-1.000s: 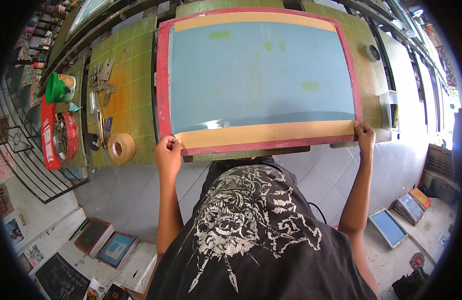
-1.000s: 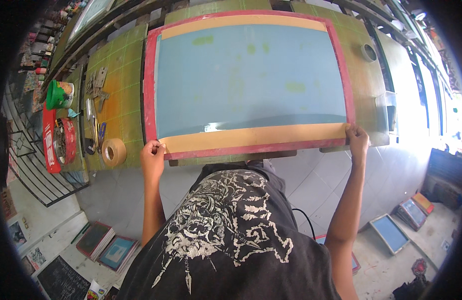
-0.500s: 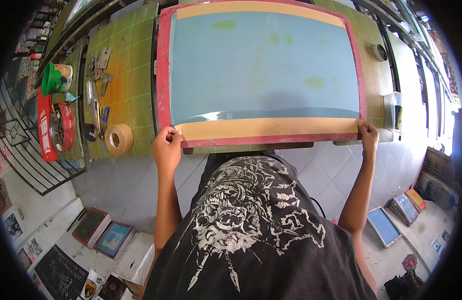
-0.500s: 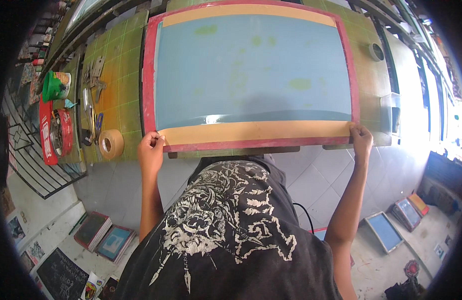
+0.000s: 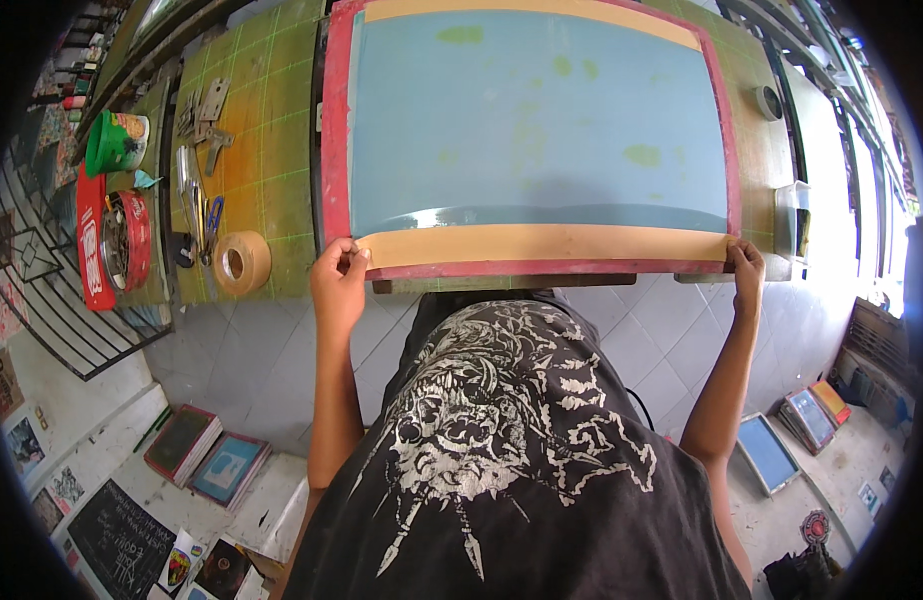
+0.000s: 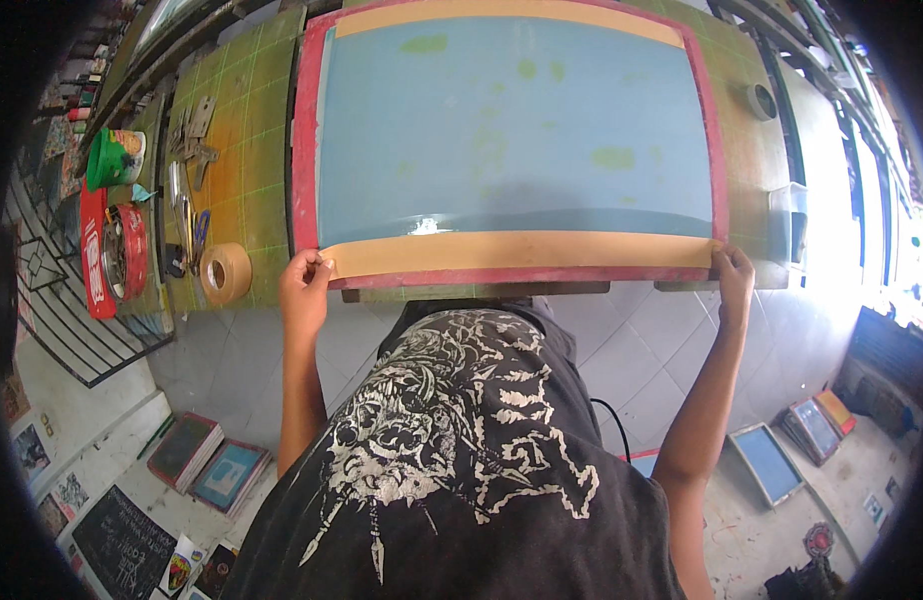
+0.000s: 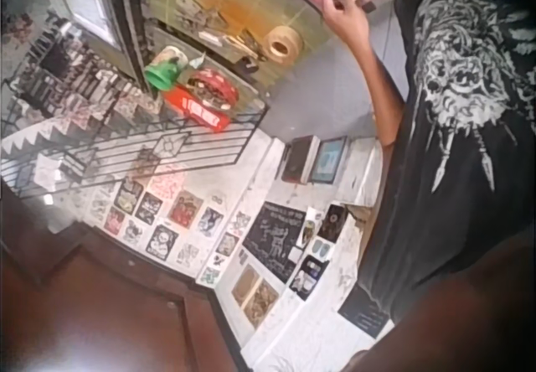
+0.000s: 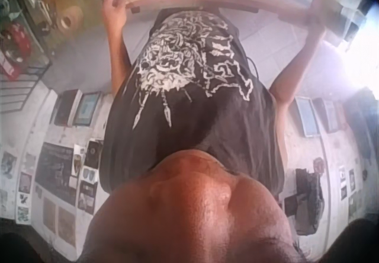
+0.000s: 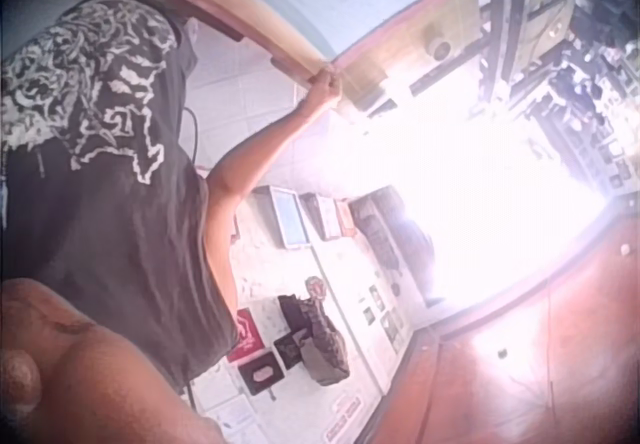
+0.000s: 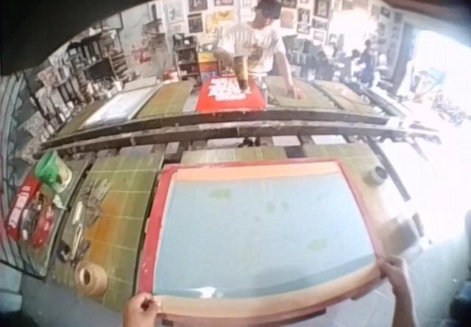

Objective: The person wipes the surface of a screen-printing frame with a sponge and applies tape along the inner edges of the frame by hand.

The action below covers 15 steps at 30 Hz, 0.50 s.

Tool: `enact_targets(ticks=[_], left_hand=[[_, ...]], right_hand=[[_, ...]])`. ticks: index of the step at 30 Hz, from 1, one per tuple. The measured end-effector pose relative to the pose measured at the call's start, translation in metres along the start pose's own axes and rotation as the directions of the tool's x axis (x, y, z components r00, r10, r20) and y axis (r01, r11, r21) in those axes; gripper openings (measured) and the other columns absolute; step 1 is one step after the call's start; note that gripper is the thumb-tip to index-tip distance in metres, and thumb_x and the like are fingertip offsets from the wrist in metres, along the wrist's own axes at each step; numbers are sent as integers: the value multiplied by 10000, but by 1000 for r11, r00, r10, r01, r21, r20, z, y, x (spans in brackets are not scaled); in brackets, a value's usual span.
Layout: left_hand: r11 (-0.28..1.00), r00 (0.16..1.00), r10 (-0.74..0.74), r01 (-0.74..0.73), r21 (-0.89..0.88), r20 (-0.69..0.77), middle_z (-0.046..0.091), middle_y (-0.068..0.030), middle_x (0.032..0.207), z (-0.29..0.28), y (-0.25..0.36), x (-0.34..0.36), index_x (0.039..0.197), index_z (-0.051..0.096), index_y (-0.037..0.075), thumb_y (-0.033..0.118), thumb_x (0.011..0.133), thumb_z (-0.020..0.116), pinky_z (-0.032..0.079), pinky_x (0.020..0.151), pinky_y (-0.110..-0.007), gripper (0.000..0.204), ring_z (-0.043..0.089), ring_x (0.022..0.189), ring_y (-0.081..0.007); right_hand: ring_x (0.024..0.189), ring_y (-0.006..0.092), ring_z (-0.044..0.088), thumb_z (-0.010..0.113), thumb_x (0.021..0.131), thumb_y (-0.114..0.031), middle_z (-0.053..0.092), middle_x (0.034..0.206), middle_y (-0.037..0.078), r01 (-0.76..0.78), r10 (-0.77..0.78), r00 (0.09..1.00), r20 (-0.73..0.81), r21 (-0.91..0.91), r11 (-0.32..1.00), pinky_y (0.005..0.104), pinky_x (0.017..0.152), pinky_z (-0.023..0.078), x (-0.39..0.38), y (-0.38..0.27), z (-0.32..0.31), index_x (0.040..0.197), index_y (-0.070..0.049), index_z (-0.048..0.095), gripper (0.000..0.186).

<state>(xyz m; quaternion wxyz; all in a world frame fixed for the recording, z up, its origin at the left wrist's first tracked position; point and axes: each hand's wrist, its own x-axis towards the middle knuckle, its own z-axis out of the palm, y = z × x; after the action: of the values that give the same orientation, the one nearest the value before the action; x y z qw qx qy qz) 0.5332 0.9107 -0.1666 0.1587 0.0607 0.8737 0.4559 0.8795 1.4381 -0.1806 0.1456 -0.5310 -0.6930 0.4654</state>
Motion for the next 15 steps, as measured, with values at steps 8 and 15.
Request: enact_targets(ticks=[8, 15], left_hand=[[975, 966, 131, -85, -206, 223, 585, -69, 1009, -37, 0, -38, 925, 578, -20, 24, 841, 614, 427, 813, -276, 102, 530, 885, -134], [951, 936, 62, 51, -306, 346, 612, -42, 923, -48, -11, -43, 909, 586, -13, 15, 851, 583, 438, 836, -277, 65, 547, 867, -118]], right_hand=[[878, 99, 491, 514, 887, -144, 553, 883, 20, 136, -158, 985, 70, 257, 957, 257, 810, 391, -14, 21, -27, 895, -16, 608, 158], [975, 143, 521, 492, 941, -163, 561, 977, 52, 81, -45, 994, -98, 405, 911, 309, 949, 402, -79, 28, -19, 999, -19, 582, 179]])
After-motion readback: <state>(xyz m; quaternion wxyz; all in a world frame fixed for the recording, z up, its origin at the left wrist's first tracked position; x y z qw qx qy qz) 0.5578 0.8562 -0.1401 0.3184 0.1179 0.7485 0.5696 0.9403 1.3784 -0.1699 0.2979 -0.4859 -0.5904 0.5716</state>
